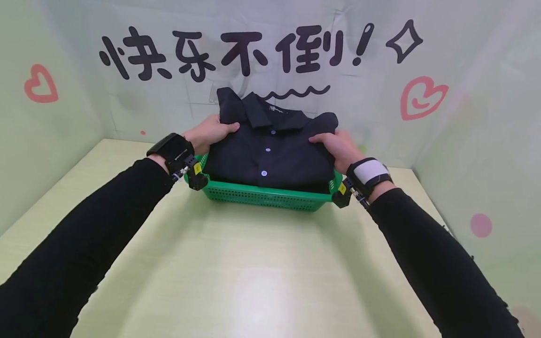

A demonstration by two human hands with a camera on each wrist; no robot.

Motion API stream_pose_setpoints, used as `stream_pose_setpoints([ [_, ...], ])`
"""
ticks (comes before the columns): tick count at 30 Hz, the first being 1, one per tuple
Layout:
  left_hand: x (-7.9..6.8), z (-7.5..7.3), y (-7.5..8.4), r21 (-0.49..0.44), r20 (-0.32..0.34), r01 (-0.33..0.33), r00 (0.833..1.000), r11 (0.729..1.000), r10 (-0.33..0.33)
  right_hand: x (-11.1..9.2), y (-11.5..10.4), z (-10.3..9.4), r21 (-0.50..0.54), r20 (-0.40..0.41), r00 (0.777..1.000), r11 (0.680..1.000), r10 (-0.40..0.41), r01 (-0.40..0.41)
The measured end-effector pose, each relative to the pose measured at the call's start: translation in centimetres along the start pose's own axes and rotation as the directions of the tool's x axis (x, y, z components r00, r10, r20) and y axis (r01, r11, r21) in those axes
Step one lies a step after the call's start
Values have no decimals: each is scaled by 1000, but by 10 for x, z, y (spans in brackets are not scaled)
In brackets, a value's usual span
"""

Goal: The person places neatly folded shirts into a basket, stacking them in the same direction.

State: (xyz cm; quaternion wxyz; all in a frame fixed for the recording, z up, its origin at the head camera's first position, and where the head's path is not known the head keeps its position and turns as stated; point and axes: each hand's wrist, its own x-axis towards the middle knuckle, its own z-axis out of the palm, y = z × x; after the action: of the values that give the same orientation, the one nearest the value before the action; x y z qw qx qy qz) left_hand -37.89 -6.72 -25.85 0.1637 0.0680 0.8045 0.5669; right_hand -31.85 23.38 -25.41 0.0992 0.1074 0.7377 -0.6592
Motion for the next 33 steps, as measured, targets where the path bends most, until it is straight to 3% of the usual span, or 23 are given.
stream_pose_setpoints([
  [3, -1, -1, -3, 12, -3, 62, 998, 998, -62, -1, 2, 0, -96, 62, 997, 995, 44, -38],
  [8, 0, -3, -8, 25, -16, 145, 989, 989, -145, -6, 7, -1, -269, 170, 977, 960, 127, -78],
  [12, 1, -6, -13, 41, -29, 229, 973, 973, -228, -7, 12, 3, -343, 172, 975, 936, 142, -76],
  [15, 2, -9, -16, 51, 1, 267, 964, 962, -267, -5, 15, 5, -390, 145, 978, 917, 147, -80],
  [18, -1, -12, -17, 41, 33, 269, 962, 962, -270, -5, 16, 7, -439, 124, 982, 896, 141, -73],
  [23, -16, -17, -20, -21, 43, 244, 969, 970, -243, -11, 18, 6, -436, 135, 986, 899, 101, -32],
  [27, -37, -18, -21, 73, 17, 203, 979, 976, -205, -19, 17, 0, -388, 163, 984, 922, 70, -1],
  [33, -61, -13, -20, 217, 21, 175, 983, 960, -184, -36, 17, -9, -334, 182, 983, 941, 8, 54],
])
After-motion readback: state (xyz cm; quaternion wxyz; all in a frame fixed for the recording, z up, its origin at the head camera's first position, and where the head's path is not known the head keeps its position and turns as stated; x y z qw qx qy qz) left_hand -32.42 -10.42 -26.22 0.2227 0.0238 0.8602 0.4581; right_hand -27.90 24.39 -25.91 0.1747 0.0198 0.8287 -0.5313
